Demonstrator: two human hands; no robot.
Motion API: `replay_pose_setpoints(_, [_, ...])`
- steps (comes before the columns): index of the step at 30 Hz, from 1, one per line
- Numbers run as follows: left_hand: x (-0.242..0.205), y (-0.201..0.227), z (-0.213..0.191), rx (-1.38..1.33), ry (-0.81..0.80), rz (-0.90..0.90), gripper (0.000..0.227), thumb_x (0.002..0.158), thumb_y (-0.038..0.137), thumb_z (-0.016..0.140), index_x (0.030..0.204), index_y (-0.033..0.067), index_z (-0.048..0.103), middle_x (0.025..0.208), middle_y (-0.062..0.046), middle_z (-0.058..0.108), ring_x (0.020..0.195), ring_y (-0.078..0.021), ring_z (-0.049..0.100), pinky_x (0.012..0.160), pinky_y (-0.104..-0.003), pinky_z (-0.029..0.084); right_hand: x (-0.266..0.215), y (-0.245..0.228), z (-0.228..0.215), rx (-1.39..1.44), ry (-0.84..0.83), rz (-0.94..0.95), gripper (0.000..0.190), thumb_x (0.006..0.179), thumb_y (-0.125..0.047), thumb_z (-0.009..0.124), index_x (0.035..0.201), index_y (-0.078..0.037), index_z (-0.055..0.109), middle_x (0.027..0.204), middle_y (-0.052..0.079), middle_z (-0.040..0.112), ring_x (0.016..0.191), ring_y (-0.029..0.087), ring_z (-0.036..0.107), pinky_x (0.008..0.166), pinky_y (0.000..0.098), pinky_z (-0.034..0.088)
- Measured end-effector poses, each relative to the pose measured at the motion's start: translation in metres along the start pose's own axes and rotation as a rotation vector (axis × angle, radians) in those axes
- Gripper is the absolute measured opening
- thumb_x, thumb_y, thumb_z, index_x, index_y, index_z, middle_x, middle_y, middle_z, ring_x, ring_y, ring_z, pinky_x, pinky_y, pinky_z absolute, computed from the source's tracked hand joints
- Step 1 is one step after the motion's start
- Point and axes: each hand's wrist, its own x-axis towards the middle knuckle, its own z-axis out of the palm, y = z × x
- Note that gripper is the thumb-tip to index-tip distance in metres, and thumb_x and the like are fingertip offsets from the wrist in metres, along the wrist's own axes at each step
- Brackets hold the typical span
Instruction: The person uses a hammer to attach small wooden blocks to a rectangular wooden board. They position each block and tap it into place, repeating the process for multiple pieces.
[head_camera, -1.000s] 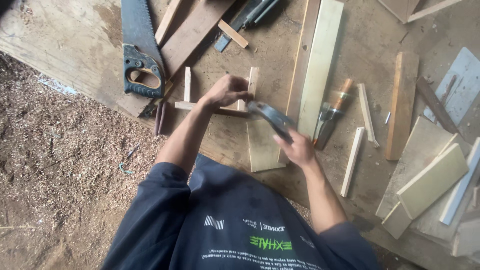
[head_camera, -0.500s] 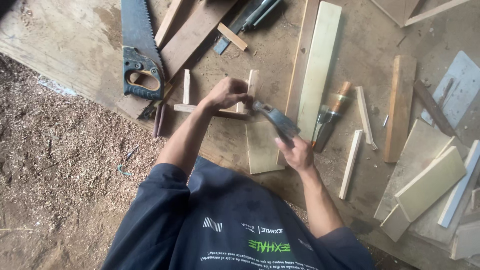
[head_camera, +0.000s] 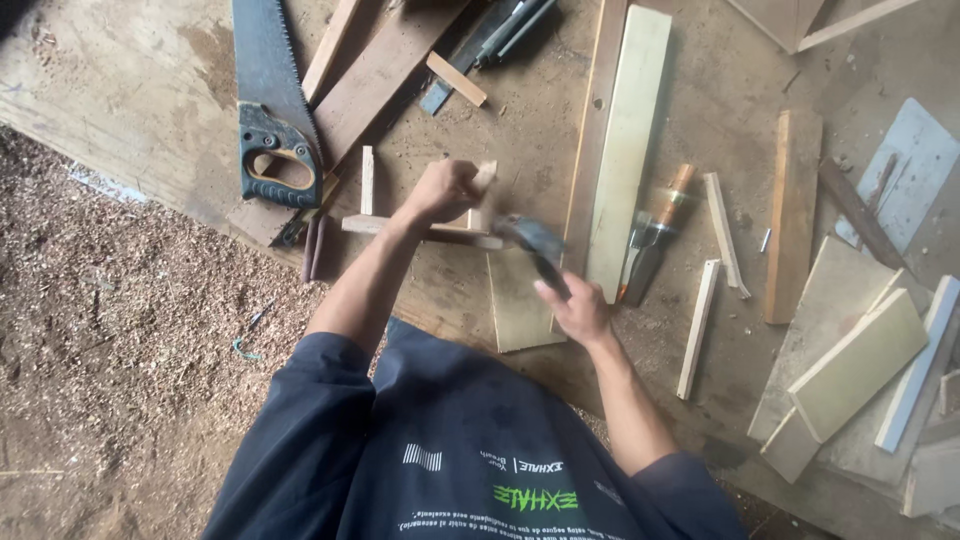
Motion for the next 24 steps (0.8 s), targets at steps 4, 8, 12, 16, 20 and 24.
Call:
replay_pose_setpoints(4, [-0.001,-0.005,0.006,0.184,-0.064,-0.128,0.021,0.103,0.020,0.057,0.110,0.0170,0.077,0.086,-0.008,0.077,0.072,-0.0189,0.075,0.070,-0.036,0.063,-0.008,0.008,-0.001,0.208,0.035,0.067,0.045,0.099,-0.051,0.063,0.092,-0.007,0.071,0.071,0.007,0.070,0.063,0.021,0.068,0.056,0.0344,0.053])
replay_pose_setpoints(8, [-0.009,-0.002,0.005,-0.048,-0.003,0.021,0.019,0.079,0.007,0.071,0.096,0.0092,0.080,0.085,-0.006,0.079,0.078,-0.0148,0.075,0.076,-0.034,0.061,-0.016,0.014,-0.010,0.157,0.121,0.068,0.039,0.097,-0.044,0.067,0.103,-0.006,0.073,0.085,0.008,0.075,0.076,0.020,0.071,0.069,0.0342,0.055])
replay_pose_setpoints(12, [-0.017,0.000,-0.009,-0.380,-0.012,-0.045,0.013,0.080,0.005,0.071,0.089,-0.0017,0.078,0.084,-0.009,0.079,0.080,-0.0166,0.076,0.077,-0.033,0.060,-0.023,0.016,-0.010,0.134,0.088,0.159,0.035,0.096,-0.041,0.069,0.102,-0.006,0.073,0.085,0.009,0.075,0.076,0.020,0.071,0.071,0.0345,0.055])
replay_pose_setpoints(16, [-0.015,0.001,-0.007,-0.744,-0.017,-0.105,0.010,0.082,0.003,0.063,0.090,-0.0021,0.064,0.084,-0.013,0.074,0.077,-0.0221,0.077,0.071,-0.032,0.065,-0.031,0.019,-0.004,0.145,0.089,0.137,0.033,0.095,-0.041,0.069,0.103,-0.009,0.074,0.086,0.007,0.076,0.078,0.018,0.073,0.070,0.0334,0.055])
replay_pose_setpoints(20, [-0.019,-0.005,-0.005,-0.777,0.063,-0.051,0.011,0.088,0.010,0.053,0.096,0.0041,0.058,0.083,-0.009,0.067,0.070,-0.0191,0.069,0.063,-0.030,0.060,-0.032,0.017,0.002,0.222,0.035,0.145,0.034,0.096,-0.040,0.069,0.104,-0.007,0.072,0.084,0.006,0.075,0.078,0.019,0.072,0.072,0.0336,0.055])
replay_pose_setpoints(24, [-0.043,-0.014,-0.011,-0.486,0.276,0.133,0.017,0.099,0.017,0.047,0.094,0.0032,0.055,0.080,-0.008,0.060,0.066,-0.0182,0.060,0.059,-0.033,0.053,-0.033,0.007,0.002,0.159,-0.034,0.250,0.033,0.095,-0.038,0.071,0.102,-0.006,0.072,0.073,0.005,0.072,0.067,0.017,0.069,0.063,0.0335,0.053])
